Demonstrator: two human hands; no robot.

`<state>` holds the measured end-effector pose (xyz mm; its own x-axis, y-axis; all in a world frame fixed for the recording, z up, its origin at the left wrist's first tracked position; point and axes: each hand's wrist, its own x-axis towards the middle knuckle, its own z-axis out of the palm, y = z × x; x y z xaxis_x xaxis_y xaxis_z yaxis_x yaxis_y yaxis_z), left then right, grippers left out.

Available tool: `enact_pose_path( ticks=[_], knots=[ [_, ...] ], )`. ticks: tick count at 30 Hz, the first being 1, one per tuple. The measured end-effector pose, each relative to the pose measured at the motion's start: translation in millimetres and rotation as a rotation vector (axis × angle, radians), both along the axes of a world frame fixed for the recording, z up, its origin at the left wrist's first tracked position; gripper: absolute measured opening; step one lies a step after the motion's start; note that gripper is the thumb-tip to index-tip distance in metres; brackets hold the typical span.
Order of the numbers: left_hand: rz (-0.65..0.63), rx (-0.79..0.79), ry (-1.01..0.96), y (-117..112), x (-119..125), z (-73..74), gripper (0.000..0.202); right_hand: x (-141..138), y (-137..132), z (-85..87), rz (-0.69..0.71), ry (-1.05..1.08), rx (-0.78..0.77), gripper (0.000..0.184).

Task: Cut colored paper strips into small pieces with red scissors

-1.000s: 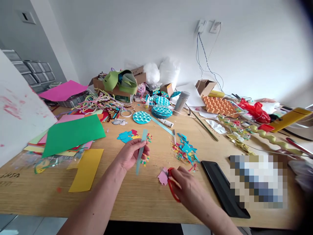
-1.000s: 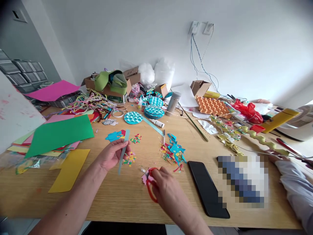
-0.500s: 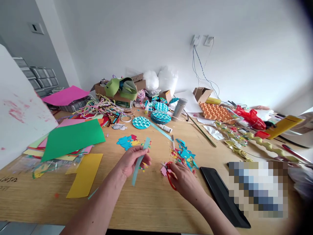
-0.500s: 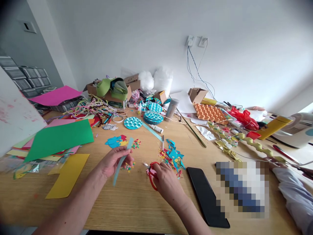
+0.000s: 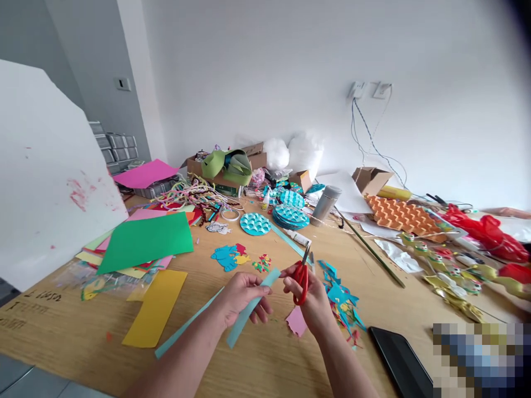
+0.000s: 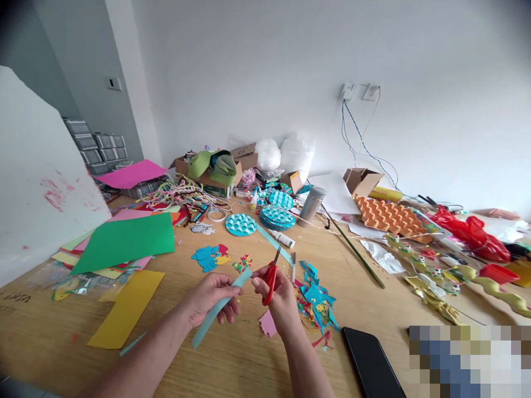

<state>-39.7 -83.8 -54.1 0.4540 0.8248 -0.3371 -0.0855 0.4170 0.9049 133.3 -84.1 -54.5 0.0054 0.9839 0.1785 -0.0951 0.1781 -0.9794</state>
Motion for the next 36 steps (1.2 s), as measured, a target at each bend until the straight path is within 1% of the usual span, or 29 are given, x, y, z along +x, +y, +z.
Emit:
enact_pose_path(
  ticks=[3,7,10,14,15,17,20,22,24,28,32,36],
  knots=[
    [-0.013,0.022,0.070,-2.0,4.0,-1.1,0.038,1.8,0.2,-8.4,0.003,0.062,-0.031,0.033],
    [-0.028,0.014,0.105,-3.3,6.5,-2.2,0.041,2.4,-0.6,-10.4,0.000,0.104,-0.054,0.030],
    [-0.056,-0.031,0.007,-2.5,5.3,-1.8,0.047,2.7,-1.9,-9.5,0.009,0.125,-0.049,0.029],
    [-0.131,-0.190,-0.151,-0.2,2.0,-0.7,0.059,4.7,-3.0,-8.5,0.023,0.138,-0.042,0.027],
    [-0.143,-0.227,-0.171,0.1,1.3,-0.5,0.059,5.1,-3.3,-8.2,0.027,0.139,-0.039,0.027],
    [-0.145,-0.255,-0.186,-0.3,0.3,-0.3,0.049,5.1,-4.1,-7.2,0.039,0.142,-0.035,0.026],
    [-0.114,-0.228,-0.178,-2.4,-0.3,0.4,0.030,4.0,-5.3,-5.9,0.068,0.145,-0.035,0.025],
    [-0.082,-0.195,-0.186,-3.6,-0.2,0.9,0.024,3.6,-5.5,-6.0,0.079,0.152,-0.031,0.025],
    [-0.045,-0.167,-0.196,-3.6,-0.1,1.1,0.024,4.2,-4.8,-6.8,0.067,0.164,-0.019,0.023],
    [0.027,-0.106,-0.180,-1.8,-0.1,0.8,0.024,8.0,-2.2,-9.0,0.057,0.150,0.010,0.013],
    [0.078,-0.050,-0.119,-2.0,0.8,0.7,0.023,10.5,-2.5,-9.2,0.160,0.119,-0.017,0.022],
    [0.061,0.014,-0.032,-4.6,1.5,1.4,0.025,9.6,-5.8,-6.4,0.227,0.070,-0.093,0.025]
  ],
)
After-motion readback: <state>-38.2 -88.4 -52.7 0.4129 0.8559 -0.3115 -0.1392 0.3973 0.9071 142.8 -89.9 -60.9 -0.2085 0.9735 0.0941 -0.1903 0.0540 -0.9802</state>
